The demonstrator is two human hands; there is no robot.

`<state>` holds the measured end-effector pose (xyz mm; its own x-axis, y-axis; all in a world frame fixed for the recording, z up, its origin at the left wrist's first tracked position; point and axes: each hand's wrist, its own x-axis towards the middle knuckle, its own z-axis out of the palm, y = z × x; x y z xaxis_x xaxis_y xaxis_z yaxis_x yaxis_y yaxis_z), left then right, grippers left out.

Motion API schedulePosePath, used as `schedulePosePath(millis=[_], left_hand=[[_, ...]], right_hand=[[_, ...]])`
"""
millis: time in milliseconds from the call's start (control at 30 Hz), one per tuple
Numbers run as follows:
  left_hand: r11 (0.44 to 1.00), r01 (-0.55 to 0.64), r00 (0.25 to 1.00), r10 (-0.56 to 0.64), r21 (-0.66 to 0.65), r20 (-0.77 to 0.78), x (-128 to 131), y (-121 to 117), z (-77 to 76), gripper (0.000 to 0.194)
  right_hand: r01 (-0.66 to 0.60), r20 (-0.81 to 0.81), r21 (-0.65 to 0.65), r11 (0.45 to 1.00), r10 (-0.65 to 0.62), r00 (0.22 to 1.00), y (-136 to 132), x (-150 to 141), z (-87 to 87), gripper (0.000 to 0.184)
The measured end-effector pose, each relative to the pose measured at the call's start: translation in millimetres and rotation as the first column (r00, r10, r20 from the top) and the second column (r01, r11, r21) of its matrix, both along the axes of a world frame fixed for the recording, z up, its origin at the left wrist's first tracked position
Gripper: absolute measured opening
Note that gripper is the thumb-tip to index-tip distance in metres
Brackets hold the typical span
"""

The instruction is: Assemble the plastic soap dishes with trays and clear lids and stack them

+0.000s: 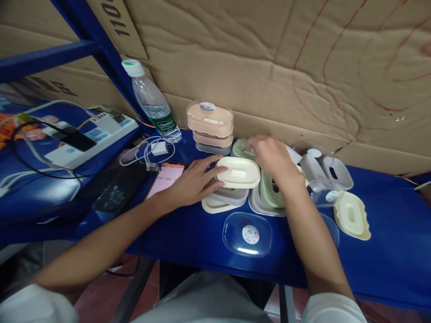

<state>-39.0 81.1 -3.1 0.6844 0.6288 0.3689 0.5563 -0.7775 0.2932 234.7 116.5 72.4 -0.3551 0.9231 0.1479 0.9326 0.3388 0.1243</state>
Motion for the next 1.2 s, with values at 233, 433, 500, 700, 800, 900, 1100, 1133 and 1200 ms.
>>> schedulePosePath(millis=[233, 433, 500, 700, 800, 900, 1100, 1133, 1200], left_hand=[[1.0, -0.004, 1.0, 0.005, -0.021, 0.018, -0.5, -0.5, 0.2, 0.044], [1.0, -0.015, 0.999, 0.016, -0.019, 0.033, 0.3, -0.6, 0.6, 0.041], [1.0, -0.016, 1.0, 0.017, -0.019, 0.018, -0.4, -0.2, 1.7, 0.041], [1.0, -0.02, 1.0, 0.02, -0.01, -0.018, -1.1, -1.5, 3.5, 0.043], [0.991, -0.136, 0.991, 0.136, -0.014, 0.014, 1.9, -4.8, 1.7, 0.043], [0.947, -0.32, 0.943, 0.321, -0.034, 0.091, 4.9, -7.4, -0.3, 0.048], [0.975, -0.118, 0.958, 0.162, -0.191, 0.235, 3.0, -13.7, 7.2, 0.052], [0.975, -0.03, 0.965, 0.085, -0.218, 0.247, 2.2, -15.3, 9.2, 0.054], [0.96, 0.127, 0.971, -0.069, -0.25, 0.23, 1.0, -18.2, 12.3, 0.059]], right_hand=[[-0.054, -0.04, -0.331, 0.942, 0.043, 0.998, 0.7, 11.0, -24.1, 0.04], [-0.013, 0.016, -0.272, 0.962, 0.018, 1.0, 15.2, 15.3, -40.9, 0.05], [-0.018, 0.035, -0.287, 0.958, 0.029, 0.999, 15.7, 14.9, -40.2, 0.048], [-0.028, 0.011, -0.218, 0.976, 0.031, 0.999, 15.5, 21.8, -27.7, 0.047], [-0.048, -0.112, -0.134, 0.99, 0.033, 0.993, 13.9, 33.1, -10.7, 0.05], [-0.03, -0.194, -0.112, 0.993, 0.007, 0.981, 7.0, 47.0, 10.9, 0.048], [0.098, -0.279, -0.096, 0.99, -0.121, 0.953, -0.7, 71.0, 28.0, 0.037], [0.115, -0.265, -0.089, 0.989, -0.135, 0.955, 0.1, 72.8, 27.3, 0.037], [0.144, -0.216, -0.072, 0.987, -0.157, 0.964, 1.2, 72.4, 25.5, 0.037]])
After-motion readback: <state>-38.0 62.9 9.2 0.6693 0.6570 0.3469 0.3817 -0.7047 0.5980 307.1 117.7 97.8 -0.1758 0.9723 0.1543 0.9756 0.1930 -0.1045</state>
